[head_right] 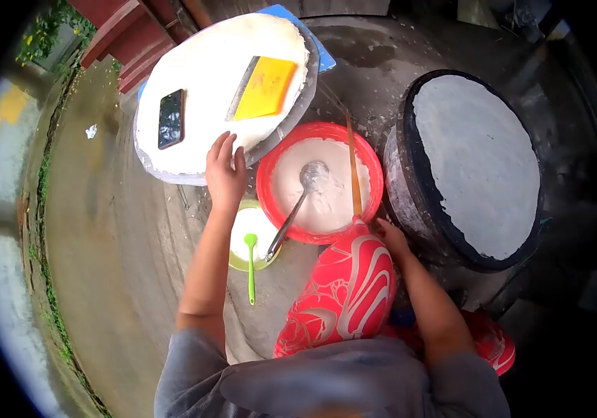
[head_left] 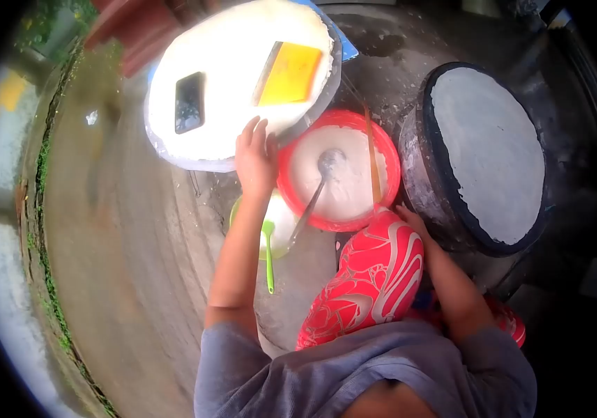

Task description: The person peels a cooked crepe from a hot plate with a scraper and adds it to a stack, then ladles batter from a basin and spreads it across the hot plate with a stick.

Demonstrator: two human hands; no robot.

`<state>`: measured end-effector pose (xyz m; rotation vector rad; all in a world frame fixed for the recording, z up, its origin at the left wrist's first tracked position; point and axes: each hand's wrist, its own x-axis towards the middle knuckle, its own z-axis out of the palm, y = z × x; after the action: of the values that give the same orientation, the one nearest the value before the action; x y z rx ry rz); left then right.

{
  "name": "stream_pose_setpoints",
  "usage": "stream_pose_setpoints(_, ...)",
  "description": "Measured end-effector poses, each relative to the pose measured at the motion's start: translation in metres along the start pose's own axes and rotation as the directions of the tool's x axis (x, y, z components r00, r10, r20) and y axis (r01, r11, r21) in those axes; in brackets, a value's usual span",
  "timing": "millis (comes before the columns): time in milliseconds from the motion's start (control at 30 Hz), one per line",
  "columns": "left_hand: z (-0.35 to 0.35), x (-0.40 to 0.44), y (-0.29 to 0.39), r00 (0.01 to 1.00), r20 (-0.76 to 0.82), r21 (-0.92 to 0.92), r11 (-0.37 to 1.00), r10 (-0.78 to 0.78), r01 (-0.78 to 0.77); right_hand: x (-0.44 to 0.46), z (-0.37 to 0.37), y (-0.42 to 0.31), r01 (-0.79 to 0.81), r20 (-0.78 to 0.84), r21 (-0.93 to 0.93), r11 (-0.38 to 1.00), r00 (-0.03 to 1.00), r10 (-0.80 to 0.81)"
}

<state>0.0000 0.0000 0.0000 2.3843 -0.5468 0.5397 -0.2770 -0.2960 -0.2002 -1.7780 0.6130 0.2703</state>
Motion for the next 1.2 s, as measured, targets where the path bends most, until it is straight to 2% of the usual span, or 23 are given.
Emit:
stream_pose_setpoints(33,0.007,0.012,0.002,1.000,0.015,-0.081,0.997,-0.017,0.018,-0.007,-0.001,0.011,0.009,0.011,0.046,0.999,1.000,-0.009)
stream_pose_setpoints(67,0.015,0.023,0.000,0.991,-0.006,-0.010,0.991,0.133,-0.133,-0.015,-0.003,0.022,0.017,0.019,0.090,0.996,1.000,-0.018)
stream_pose_setpoints(100,0.019,0.041,0.004,0.985,0.084,0.061,0.986,0.149,-0.154,-0.011,0.001,0.027,0.037,0.014,0.109,0.993,0.999,-0.039)
stream_pose_setpoints(167,0.041,0.058,0.008,0.966,0.127,0.142,0.959,0.227,-0.244,-0.024,-0.009,0.042,-0.022,0.007,-0.115,0.993,1.000,0.023)
stream_pose_setpoints(200,0.049,0.060,0.012,0.963,0.126,0.125,0.959,0.240,-0.255,-0.034,-0.012,0.049,0.002,-0.016,-0.158,0.987,1.000,-0.005)
stream_pose_setpoints(267,0.058,0.073,0.013,0.917,0.307,0.259,0.905,0.254,-0.337,-0.052,-0.013,0.023,-0.052,-0.007,-0.159,0.986,0.999,0.051)
stream_pose_setpoints(300,0.066,0.076,0.006,0.904,0.232,0.223,0.885,0.360,-0.410,-0.062,-0.013,0.008,-0.049,-0.023,-0.173,0.984,0.999,0.046)
stream_pose_setpoints(333,0.068,0.081,0.002,0.878,0.283,0.266,0.848,0.386,-0.458,-0.075,-0.014,-0.022,-0.069,-0.048,-0.195,0.978,0.997,0.061)
stream_pose_setpoints(367,0.067,0.083,0.003,0.863,0.317,0.323,0.811,0.393,-0.487,-0.075,-0.017,-0.015,-0.085,0.023,-0.175,0.981,0.996,0.090)
stream_pose_setpoints(433,0.052,0.089,0.012,0.865,0.195,0.333,0.798,0.463,-0.502,-0.090,-0.021,-0.034,0.011,-0.022,-0.186,0.982,1.000,-0.016)
stream_pose_setpoints(467,0.042,0.093,0.020,0.882,0.097,0.314,0.826,0.461,-0.467,-0.098,-0.025,-0.050,0.114,-0.144,-0.241,0.964,0.978,-0.152)
stream_pose_setpoints(500,0.023,0.096,0.037,0.891,0.037,0.264,0.855,0.453,-0.446,-0.107,-0.028,-0.071,0.201,-0.252,-0.311,0.929,0.925,-0.285)
stream_pose_setpoints(567,-0.009,0.092,0.075,0.862,-0.004,0.189,0.847,0.507,-0.498,-0.126,-0.039,-0.124,0.274,-0.418,-0.340,0.899,0.813,-0.406)
stream_pose_setpoints(633,-0.028,0.071,0.117,0.827,-0.022,0.084,0.825,0.562,-0.558,-0.137,-0.052,-0.171,0.348,-0.475,-0.310,0.885,0.749,-0.461)
stream_pose_setpoints(700,-0.035,0.043,0.154,0.757,0.014,0.001,0.758,0.653,-0.653,-0.146,-0.066,-0.209,0.383,-0.504,-0.559,0.735,0.547,-0.668)
stream_pose_setpoints(767,-0.038,0.008,0.193,0.704,0.077,-0.071,0.709,0.706,-0.702,-0.157,-0.082,-0.233,0.333,-0.481,-0.699,0.633,0.436,-0.760)
stream_pose_setpoints(833,-0.036,-0.024,0.222,0.601,0.103,-0.175,0.609,0.793,-0.774,-0.159,-0.101,-0.234,0.202,-0.340,-0.890,0.408,0.300,-0.891)
stream_pose_setpoints(933,-0.038,-0.061,0.256,0.555,0.169,-0.344,0.576,0.815,-0.741,-0.172,-0.129,-0.222,0.206,-0.154,-0.949,0.238,0.355,-0.922)
stream_pose_setpoints(967,-0.034,-0.068,0.259,0.559,0.209,-0.386,0.593,0.803,-0.707,-0.174,-0.139,-0.210,0.201,-0.161,-0.949,0.244,0.354,-0.921)
stream_pose_setpoints(1033,-0.039,-0.072,0.276,0.657,0.224,-0.379,0.686,0.720,-0.622,-0.184,-0.162,-0.184,0.311,-0.149,-0.841,0.442,0.653,-0.743)
stream_pose_setpoints(1100,-0.049,-0.075,0.269,0.742,0.242,-0.258,0.778,0.625,-0.572,-0.193,-0.206,-0.154,0.160,-0.454,-0.712,0.684,0.639,-0.621)
stream_pose_setpoints(1133,-0.053,-0.080,0.258,0.793,0.245,-0.263,0.826,0.557,-0.499,-0.196,-0.233,-0.134,0.095,-0.602,-0.645,0.758,0.549,-0.580)
stream_pose_setpoints(1200,-0.056,-0.089,0.231,0.829,0.239,-0.176,0.863,0.505,-0.474,-0.204,-0.301,-0.083,-0.103,-0.824,-0.404,0.909,0.473,-0.313)
